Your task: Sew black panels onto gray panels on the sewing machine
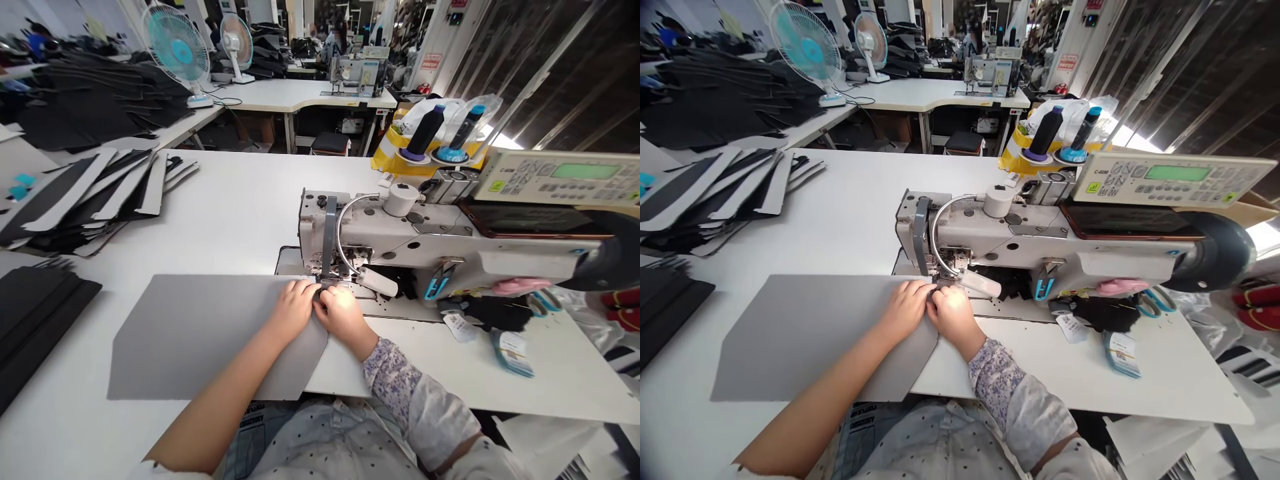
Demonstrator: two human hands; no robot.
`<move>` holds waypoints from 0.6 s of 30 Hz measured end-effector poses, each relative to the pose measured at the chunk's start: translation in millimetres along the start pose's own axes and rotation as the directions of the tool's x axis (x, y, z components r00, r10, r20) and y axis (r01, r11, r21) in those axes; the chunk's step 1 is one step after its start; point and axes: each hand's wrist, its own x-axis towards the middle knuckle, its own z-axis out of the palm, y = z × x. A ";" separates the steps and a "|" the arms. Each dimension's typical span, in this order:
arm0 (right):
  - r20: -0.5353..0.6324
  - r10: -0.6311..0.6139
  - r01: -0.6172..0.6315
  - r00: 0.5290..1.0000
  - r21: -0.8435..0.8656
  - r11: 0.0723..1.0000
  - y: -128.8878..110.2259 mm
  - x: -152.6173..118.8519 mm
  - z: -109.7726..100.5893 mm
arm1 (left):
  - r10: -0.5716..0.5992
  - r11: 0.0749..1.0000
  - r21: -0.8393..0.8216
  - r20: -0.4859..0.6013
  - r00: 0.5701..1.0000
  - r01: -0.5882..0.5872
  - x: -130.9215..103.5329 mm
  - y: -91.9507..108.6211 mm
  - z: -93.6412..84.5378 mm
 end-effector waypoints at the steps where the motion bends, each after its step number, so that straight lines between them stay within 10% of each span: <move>1: -0.004 -0.003 0.003 1.000 0.002 1.000 0.1 0.6 0.7 | 0.003 1.000 -0.009 0.000 1.000 -0.003 0.9 -1.3 1.7; 18: 0.036 0.066 -0.068 0.997 0.060 0.996 5.3 9.2 3.5 | 0.032 0.998 -0.059 0.010 0.999 -0.032 8.5 -6.4 4.5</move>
